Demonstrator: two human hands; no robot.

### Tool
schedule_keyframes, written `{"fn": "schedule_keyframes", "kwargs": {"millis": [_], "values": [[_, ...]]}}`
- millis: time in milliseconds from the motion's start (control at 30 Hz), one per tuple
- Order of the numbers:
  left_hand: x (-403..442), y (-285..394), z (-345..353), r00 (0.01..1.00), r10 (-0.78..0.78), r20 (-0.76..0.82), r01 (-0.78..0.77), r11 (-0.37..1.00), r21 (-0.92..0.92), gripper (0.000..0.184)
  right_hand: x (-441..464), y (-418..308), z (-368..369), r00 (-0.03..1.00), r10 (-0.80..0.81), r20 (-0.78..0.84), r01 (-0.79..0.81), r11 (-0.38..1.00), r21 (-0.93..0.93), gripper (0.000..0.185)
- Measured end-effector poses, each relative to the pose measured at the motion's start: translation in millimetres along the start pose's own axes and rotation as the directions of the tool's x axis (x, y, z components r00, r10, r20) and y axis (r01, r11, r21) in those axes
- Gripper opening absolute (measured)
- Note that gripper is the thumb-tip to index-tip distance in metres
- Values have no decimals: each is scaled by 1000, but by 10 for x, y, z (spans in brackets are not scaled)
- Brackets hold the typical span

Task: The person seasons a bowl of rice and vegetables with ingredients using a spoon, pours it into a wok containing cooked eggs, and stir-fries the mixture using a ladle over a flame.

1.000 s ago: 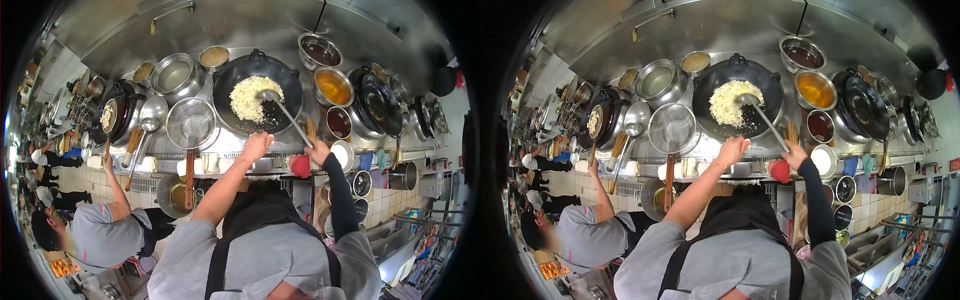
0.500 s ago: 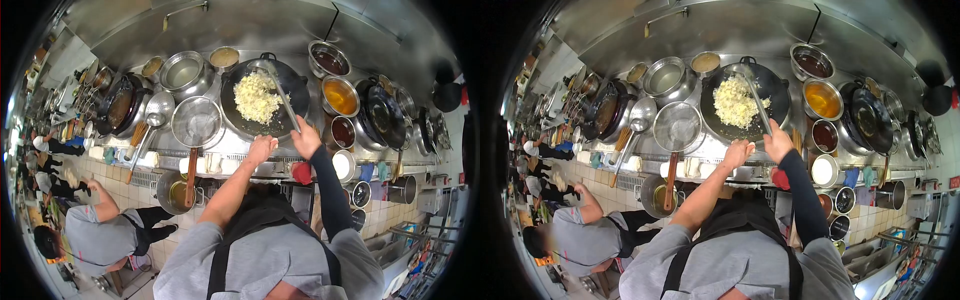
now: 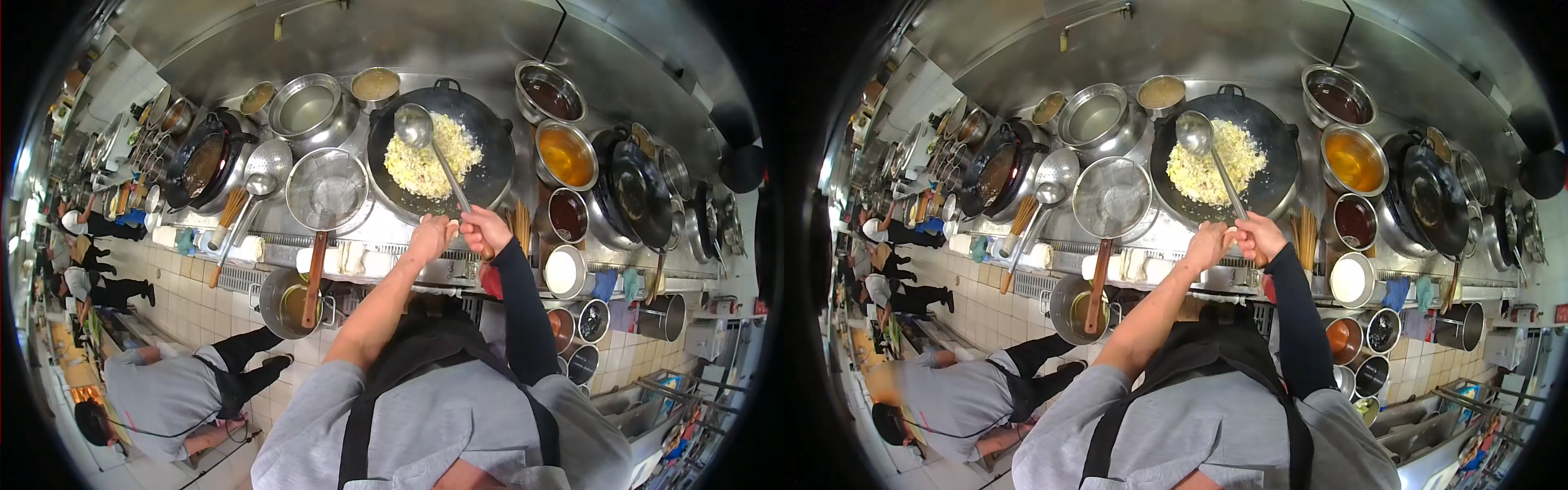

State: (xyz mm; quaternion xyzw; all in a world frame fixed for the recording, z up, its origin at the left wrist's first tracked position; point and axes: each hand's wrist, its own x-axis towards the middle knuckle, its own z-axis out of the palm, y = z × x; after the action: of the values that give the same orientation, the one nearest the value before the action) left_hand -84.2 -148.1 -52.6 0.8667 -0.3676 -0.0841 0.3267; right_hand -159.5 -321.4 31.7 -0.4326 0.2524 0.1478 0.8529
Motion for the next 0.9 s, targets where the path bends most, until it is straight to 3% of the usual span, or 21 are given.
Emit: {"fn": "schedule_keyframes", "kwargs": {"millis": [33, 67, 100, 133, 167, 233, 300, 333, 400, 433, 467, 500, 567, 600, 633, 667, 700, 767, 800, 833, 900], "values": [[-6, 6, 6, 1000, -1, 7, 1, 1000, 2, 31, 190, 84, -216, 987, 91, 136, -126, 952, 278, 19], [-4, 2, 3, 1000, -2, 15, 2, 1000, 5, 31, 310, 184, -277, 990, 119, 78, -135, 956, 260, 19], [8, -4, -9, 1000, 0, 23, 0, 1000, 10, 31, 168, 202, -114, 998, 14, -67, -16, 999, -38, 16], [57, 6, -22, 1000, -13, 16, 12, 1000, 10, 31, -123, 119, 217, 977, -134, -164, 68, 932, -357, 13], [-9, 28, -6, 999, -31, 28, 31, 999, 7, 31, -401, 134, 425, 932, -290, -217, 93, 769, -632, 11], [9, 47, -7, 998, -52, 32, 52, 999, 7, 32, -413, 83, 198, 992, -63, -110, 43, 984, -173, 21], [9, -27, 32, 1000, 11, 22, -11, 1000, 23, 32, 7, 229, -296, 982, 156, 104, -181, 928, 327, 43], [11, -44, 53, 999, 45, 16, -46, 998, 31, 32, 179, 302, -334, 969, 211, 130, -248, 842, 480, 23], [32, 0, 34, 1000, 24, 0, -24, 999, 26, 31, -163, 229, 93, 993, -18, -120, 13, 999, -41, 22], [-8, 15, 37, 1000, 7, -2, -7, 1000, 22, 31, -367, 256, 252, 968, -167, -189, 100, 942, -322, 22], [1, 15, 38, 1000, 14, -23, -13, 1000, 18, 31, -470, 264, 165, 973, -152, -175, 109, 967, -232, 23], [20, 21, 47, 999, 20, -46, -20, 1000, 14, 30, -467, 220, -3, 986, 24, -168, -25, 1000, -6, 23], [-63, 23, 81, 999, 20, -48, -20, 1000, 9, 30, -36, 339, -554, 997, 80, -25, -71, 965, 253, 24], [-57, 10, 76, 999, 22, -36, -21, 1000, 12, 31, 63, 274, -515, 996, 83, 14, -84, 958, 274, 19], [-26, 11, 73, 999, 23, -32, -22, 1000, 15, 31, 56, 301, -476, 989, -62, -138, 47, 992, -115, 17], [-12, 2, 63, 999, 26, -40, -26, 1000, 11, 31, -111, 218, -81, 944, -251, -216, 114, 860, -498, 15], [-49, -2, 74, 999, 27, -39, -27, 1000, 4, 31, -260, 244, 135, 870, -442, -217, 100, 591, -800, 13], [19, -31, 110, 997, 54, -55, -54, 999, 8, 31, -345, 260, 20, 896, -433, -93, 281, 718, -637, 10], [50, -77, 148, 995, 71, -66, -69, 997, 21, 31, -394, 162, -70, 985, -168, -35, 149, 939, -309, 11], [-12, -125, 213, 995, 81, -65, -79, 996, 32, 31, -445, 156, -145, 990, 81, 118, -87, 995, 46, 11], [-65, -6, 112, 995, 65, -74, -64, 998, 10, 30, -167, 297, -128, 973, 168, 157, -206, 941, 268, 21]]}}
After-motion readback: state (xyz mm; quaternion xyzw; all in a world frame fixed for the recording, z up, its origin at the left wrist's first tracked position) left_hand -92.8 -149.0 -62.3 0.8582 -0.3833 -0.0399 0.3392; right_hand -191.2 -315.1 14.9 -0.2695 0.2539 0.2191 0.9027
